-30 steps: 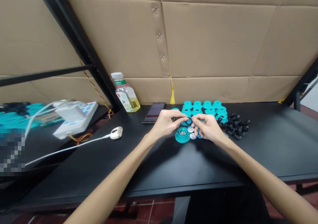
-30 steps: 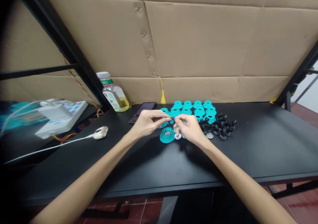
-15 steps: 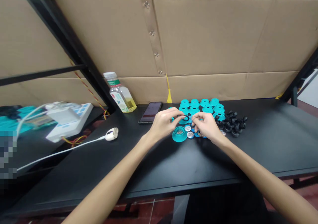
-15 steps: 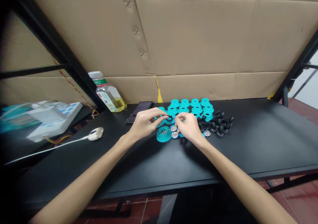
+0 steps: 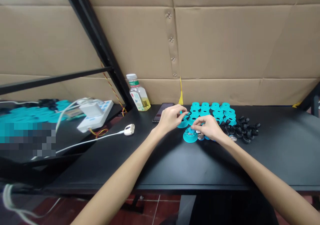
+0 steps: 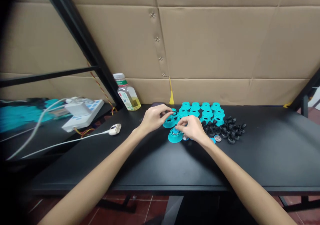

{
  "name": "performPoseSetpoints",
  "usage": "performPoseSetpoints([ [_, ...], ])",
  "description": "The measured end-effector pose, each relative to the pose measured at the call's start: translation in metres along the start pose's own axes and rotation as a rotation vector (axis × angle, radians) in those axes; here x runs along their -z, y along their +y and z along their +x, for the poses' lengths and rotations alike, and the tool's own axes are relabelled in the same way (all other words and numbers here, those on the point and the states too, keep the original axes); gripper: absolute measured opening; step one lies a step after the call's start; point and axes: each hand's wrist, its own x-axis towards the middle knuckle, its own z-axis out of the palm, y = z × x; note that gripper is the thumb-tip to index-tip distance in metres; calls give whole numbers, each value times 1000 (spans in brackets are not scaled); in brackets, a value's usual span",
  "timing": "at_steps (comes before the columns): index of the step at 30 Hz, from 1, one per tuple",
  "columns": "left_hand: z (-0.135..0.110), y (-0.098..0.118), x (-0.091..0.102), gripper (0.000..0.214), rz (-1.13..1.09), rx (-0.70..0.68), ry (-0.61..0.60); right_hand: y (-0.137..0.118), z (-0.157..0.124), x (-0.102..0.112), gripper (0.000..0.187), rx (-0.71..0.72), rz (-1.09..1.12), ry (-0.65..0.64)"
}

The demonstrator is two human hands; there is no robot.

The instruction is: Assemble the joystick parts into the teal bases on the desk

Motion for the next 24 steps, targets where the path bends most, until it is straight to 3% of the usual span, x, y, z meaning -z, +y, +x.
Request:
performPoseSetpoints([
  [8, -2, 7, -1, 12, -2, 13, 11, -7, -9, -6, 12, 75, -357, 69],
  [13, -2, 10, -11, 16, -209, 134, 51, -4, -16, -10, 14, 188, -525, 133],
  [18, -10, 8, -16, 25, -588, 367, 51, -3, -22, -8, 14, 231, -488, 204],
  [24, -31, 11, -9, 31, -707, 411, -29, 3, -24, -2, 20, 223, -376, 353],
])
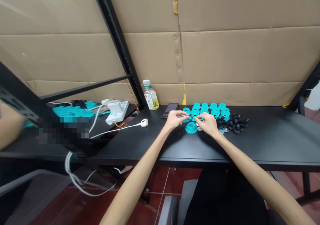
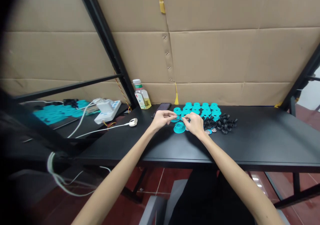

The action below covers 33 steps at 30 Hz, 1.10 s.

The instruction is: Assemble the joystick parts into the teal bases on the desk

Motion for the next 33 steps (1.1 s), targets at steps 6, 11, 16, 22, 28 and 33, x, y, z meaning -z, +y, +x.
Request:
performPoseSetpoints([
  [6, -14, 2, -12, 37, -12, 40, -89, 4, 0, -2, 24, 82, 113, 13],
  [11, -16, 7, -14, 38, 49, 36, -93, 7, 1, -2, 19, 77, 130, -62],
  [16, -15, 3, -8, 29, 194, 3, -87, 4, 1, -2, 18, 46, 116, -148],
  [22, -15, 5, -5, 21, 390, -117, -33, 3, 1, -2, 18, 52, 114, -222],
  [28, -21, 1, 7, 50, 362, -66, -118, 3, 1, -2, 16, 37, 64, -244],
  [33, -25, -2, 4, 60, 375, -2, -297, 0, 2, 0, 14, 17, 64, -247],
])
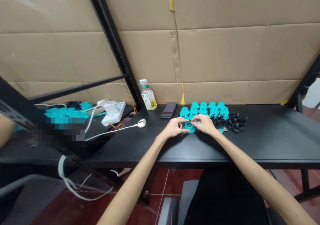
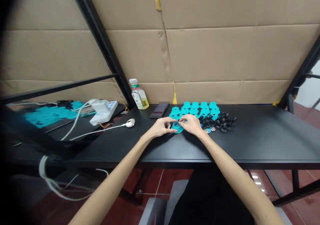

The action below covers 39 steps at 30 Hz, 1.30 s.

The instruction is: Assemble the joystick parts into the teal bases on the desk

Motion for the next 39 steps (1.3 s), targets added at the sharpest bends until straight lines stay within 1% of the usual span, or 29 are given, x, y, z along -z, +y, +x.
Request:
performPoseSetpoints([
  [4, 5, 3, -7, 58, -11, -40, 6, 0, 1, 3, 14, -49, 19, -13],
  [7, 8, 2, -10, 62, -18, -22, 9, 0, 2, 4, 16, -99, 28, -36],
  [9, 8, 1, -11, 63, -34, -2, -3, 0, 3, 2, 17, -103, 23, -40],
  [11, 8, 0, -11, 57, -67, 21, -13, 1, 4, -1, 18, -90, 9, -26],
  [15, 9, 0, -11, 46, -218, 66, -22, 5, 7, -7, 18, -65, 4, 4],
  [19, 14, -1, -14, 35, -282, 119, 28, 9, 9, -8, 18, -39, 21, 4],
  [23, 20, 1, -17, 31, -301, 190, 82, 10, 12, -8, 21, -44, 34, 1],
  [27, 22, 7, -16, 28, -348, 265, 122, 8, 14, -7, 23, -74, 53, -40],
  [31, 21, 11, -15, 29, -358, 334, 127, 6, 15, -3, 19, -86, 109, -87],
  [36, 23, 12, -13, 27, -377, 348, 114, 1, 20, 1, 13, -129, 134, -153],
  [39, 25, 12, -10, 25, -393, 343, 80, -3, 24, 4, 9, -134, 142, -201],
])
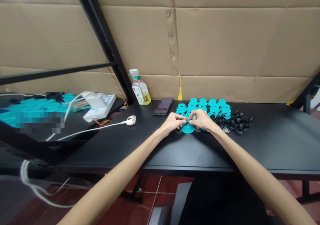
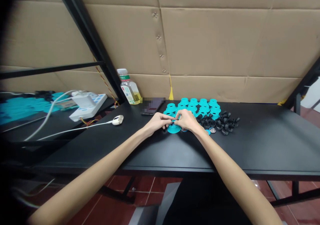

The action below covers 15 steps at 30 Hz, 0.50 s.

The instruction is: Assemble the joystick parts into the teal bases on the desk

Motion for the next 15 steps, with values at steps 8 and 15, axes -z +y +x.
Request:
performPoseSetpoints([
  [8, 5, 7, 2, 27, -47, 132, -29, -7, 2, 3, 4, -47, -44, -44],
  [15, 6, 8, -2, 23, -41, 158, -7, -4, 3, 5, 4, -61, 17, -92],
])
